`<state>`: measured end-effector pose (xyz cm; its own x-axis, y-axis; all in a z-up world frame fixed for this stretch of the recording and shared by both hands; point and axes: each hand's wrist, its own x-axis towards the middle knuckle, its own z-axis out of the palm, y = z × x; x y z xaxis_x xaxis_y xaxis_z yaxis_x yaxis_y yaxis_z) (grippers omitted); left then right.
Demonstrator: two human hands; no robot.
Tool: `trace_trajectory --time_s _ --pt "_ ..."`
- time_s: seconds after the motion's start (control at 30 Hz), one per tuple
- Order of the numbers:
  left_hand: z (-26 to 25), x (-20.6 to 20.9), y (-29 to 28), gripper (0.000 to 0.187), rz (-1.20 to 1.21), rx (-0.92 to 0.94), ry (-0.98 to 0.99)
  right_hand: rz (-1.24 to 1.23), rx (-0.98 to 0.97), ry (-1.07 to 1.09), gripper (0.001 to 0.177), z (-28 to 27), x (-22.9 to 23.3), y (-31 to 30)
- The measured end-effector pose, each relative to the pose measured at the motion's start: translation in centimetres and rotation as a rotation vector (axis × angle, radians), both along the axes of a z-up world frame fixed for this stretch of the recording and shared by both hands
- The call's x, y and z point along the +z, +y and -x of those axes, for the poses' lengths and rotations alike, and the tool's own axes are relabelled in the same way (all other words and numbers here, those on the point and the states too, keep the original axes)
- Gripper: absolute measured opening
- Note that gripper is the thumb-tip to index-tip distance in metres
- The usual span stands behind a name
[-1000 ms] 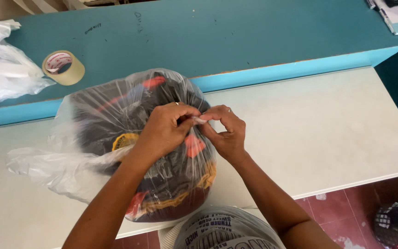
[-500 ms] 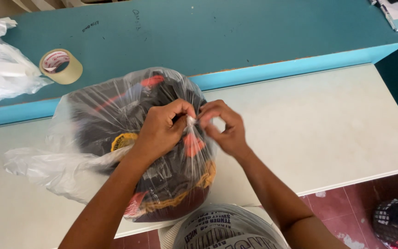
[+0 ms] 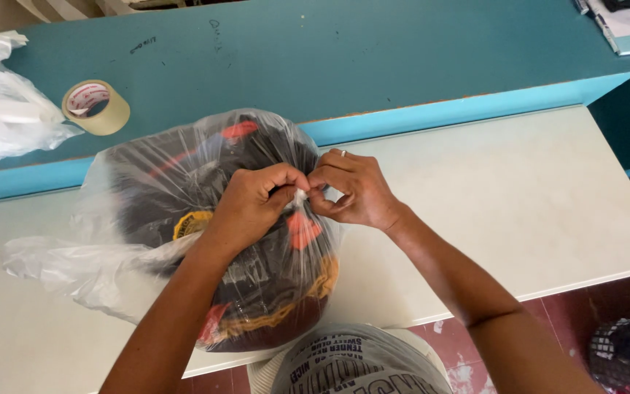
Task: Tying and securing a large plastic bag filled with clothes using adhesive tape.
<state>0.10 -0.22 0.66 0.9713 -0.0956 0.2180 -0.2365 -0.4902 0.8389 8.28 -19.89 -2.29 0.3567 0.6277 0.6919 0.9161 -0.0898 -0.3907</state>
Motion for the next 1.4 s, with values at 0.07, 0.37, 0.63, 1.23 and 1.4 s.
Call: trace_trajectory --time_s 0.07,0.37,0.63,1.23,1.4 --pt "0.2 -0.1 0.1 0.011 -0.017 0.011 0.041 -0.056 0.003 0.148 0.019 0.4 -0.7 0.3" --pt "-0.1 -0.6 0.1 0.009 0.005 0.002 -0.009 -0.067 0.008 0.107 0.015 0.8 1.3 -0.6" --pt "0.1 -0.3 0.0 0.006 0.003 -0.004 0.006 -0.164 -0.091 0.381 0.011 1.1 -3.8 0.2" --pt "0.3 -0.4 -0.1 0.007 0.003 -0.053 -0.094 -0.429 0.076 1.075 0.01 0.6 -6.6 0.5" --pt "0.2 0.1 -1.2 0.017 -0.059 0.005 -0.068 -0.496 0.029 0.932 0.011 2.9 -5.9 1.1"
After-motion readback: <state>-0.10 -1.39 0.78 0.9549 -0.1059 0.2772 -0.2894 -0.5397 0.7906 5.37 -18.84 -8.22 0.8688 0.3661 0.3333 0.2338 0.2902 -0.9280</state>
